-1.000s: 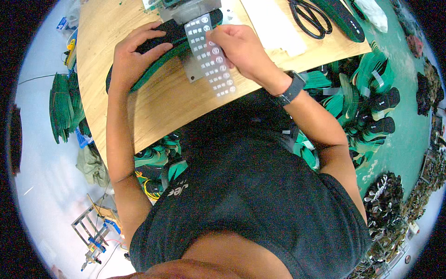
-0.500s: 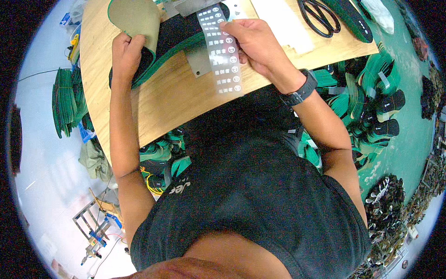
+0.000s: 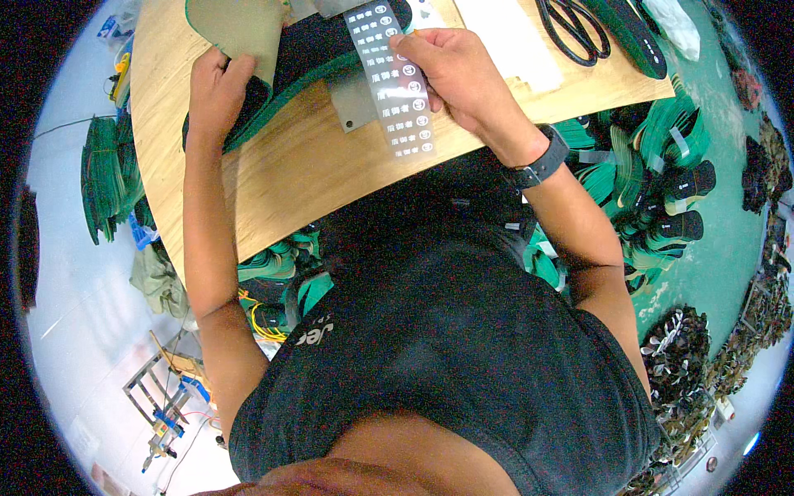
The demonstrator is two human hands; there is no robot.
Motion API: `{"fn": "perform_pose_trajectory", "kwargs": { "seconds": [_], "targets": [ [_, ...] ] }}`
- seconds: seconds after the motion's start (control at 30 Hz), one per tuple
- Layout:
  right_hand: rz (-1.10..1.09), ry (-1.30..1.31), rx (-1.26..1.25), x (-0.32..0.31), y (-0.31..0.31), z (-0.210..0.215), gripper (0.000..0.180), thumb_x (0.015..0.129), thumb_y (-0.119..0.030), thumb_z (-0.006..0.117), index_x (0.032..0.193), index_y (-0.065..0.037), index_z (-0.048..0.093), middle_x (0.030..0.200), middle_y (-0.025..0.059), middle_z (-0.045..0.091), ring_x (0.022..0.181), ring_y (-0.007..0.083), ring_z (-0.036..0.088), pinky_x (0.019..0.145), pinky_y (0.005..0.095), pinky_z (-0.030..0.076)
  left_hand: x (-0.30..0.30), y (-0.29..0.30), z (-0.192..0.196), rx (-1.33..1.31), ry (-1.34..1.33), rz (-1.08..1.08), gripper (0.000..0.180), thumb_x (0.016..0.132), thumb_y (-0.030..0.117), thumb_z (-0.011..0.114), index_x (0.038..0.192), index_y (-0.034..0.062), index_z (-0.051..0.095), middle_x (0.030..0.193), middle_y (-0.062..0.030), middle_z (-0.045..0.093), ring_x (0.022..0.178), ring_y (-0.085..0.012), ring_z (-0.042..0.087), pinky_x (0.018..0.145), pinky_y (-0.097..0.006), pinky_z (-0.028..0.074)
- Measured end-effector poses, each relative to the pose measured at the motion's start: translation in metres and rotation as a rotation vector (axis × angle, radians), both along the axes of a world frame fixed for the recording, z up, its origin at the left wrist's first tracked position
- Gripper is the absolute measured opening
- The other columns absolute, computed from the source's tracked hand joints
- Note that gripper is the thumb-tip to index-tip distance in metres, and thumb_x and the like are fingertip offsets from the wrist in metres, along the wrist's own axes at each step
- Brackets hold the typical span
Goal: The person uses scissors to cut small labels from a sheet and applies them to a stack of green and black shoe insoles on a wooden table.
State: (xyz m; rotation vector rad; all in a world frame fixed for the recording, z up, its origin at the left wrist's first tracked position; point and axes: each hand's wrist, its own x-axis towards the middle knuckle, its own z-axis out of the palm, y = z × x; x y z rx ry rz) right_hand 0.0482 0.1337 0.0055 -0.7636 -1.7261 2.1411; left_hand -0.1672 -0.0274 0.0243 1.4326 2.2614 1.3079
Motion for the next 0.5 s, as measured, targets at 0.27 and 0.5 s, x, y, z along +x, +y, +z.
{"fn": "perform_pose_trajectory", "kwargs": {
  "seconds": [0.27, 0.5],
  "targets": [
    [0.002, 0.031, 0.0, -0.003, -0.003, -0.001, 0.029, 0.093, -0.027, 0.059, 0.074, -0.005, 0.061, 0.058, -0.0019, 0.055, 0.043, 0.0039, 0.046, 0.037, 0.0184, 0.035, 0.004, 0.002, -0.003, -0.062, 0.146, 0.014, 0.03, 0.08, 0.019, 0.058, 0.103, 0.0003, 0.061, 0.078, -0.0154, 0.063, 0.069, -0.0213, 0.058, 0.069, -0.033, 0.048],
    [-0.01, 0.059, 0.029, -0.003, -0.003, -0.003, 0.029, 0.093, -0.026, 0.058, 0.076, -0.004, 0.061, 0.06, -0.001, 0.056, 0.044, 0.0041, 0.047, 0.038, 0.0178, 0.037, 0.031, 0.015, 0.023, -0.283, 0.278, -0.079, 0.066, 0.07, 0.029, 0.077, 0.127, 0.0067, 0.052, 0.109, -0.0199, 0.061, 0.101, -0.0318, 0.059, 0.089, -0.038, 0.046]
  ]
}}
